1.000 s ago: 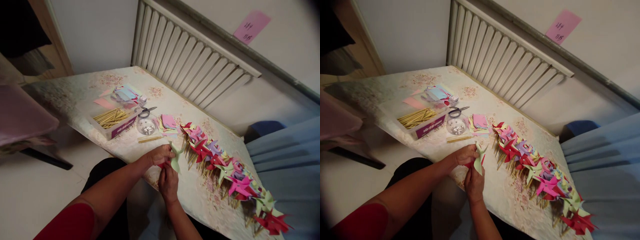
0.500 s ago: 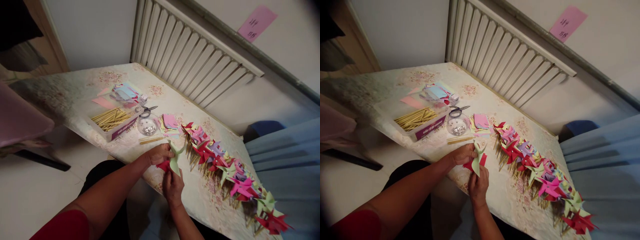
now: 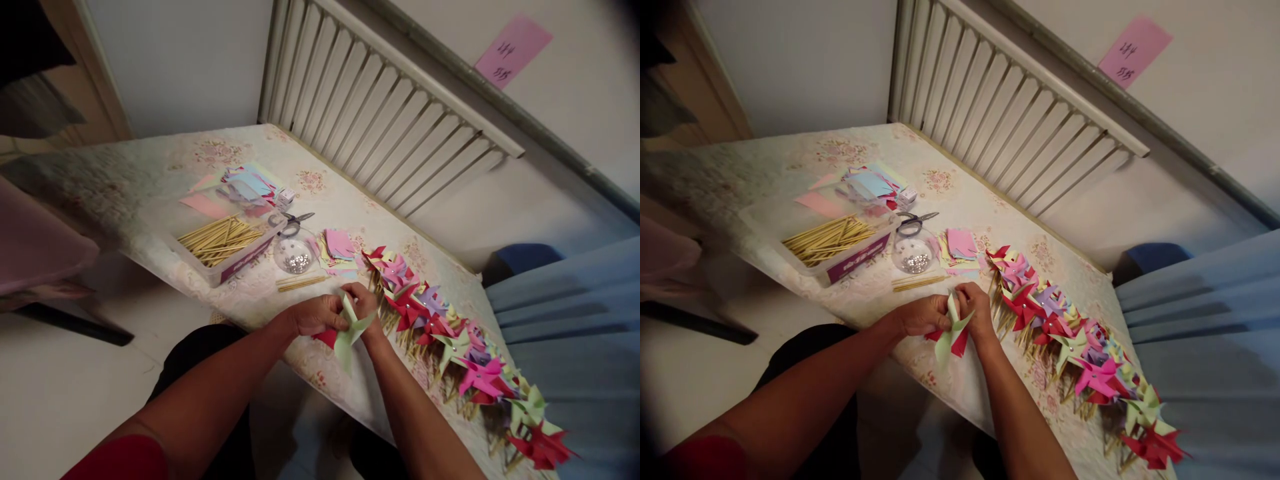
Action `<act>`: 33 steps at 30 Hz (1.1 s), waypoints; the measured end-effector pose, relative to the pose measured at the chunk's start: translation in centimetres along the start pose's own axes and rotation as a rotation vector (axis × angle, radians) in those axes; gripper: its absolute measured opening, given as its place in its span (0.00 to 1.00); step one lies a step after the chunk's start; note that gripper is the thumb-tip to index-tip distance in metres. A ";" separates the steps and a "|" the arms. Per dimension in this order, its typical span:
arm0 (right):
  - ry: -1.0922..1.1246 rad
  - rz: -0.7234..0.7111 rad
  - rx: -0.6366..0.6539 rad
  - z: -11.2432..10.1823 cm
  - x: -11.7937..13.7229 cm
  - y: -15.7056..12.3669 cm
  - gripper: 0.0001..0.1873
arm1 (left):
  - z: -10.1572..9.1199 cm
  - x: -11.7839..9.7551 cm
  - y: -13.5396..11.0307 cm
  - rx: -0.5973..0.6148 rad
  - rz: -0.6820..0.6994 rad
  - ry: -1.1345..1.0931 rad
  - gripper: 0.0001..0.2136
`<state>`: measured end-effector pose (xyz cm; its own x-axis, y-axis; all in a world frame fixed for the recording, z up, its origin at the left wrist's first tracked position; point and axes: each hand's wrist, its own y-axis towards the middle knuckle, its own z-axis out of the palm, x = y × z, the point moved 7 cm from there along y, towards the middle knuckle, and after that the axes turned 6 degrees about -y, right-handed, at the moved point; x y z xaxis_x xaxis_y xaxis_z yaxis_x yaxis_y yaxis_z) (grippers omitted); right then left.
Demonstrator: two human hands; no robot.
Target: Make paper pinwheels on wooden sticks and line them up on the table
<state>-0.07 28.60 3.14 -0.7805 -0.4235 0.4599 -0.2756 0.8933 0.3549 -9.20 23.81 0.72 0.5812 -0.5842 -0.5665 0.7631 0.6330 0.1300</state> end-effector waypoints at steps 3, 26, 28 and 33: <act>-0.089 -0.177 0.111 2.2 1.6 2.2 0.11 | -0.4 0.2 0.2 0.013 0.001 0.036 0.18; -0.643 -0.524 0.348 10.0 4.3 4.9 0.08 | -0.6 0.3 0.4 0.053 -0.017 0.064 0.17; -0.668 -0.500 0.341 9.8 4.1 4.9 0.06 | -0.8 0.7 0.5 0.059 -0.031 0.076 0.18; -0.641 -0.499 0.357 7.5 3.8 4.0 0.07 | -0.9 1.8 0.6 0.078 -0.097 0.140 0.19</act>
<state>-8.38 31.71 0.25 -0.6575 -0.7061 -0.2630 -0.7427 0.6661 0.0683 -7.96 23.56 -1.03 0.4629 -0.5606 -0.6866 0.8364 0.5328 0.1289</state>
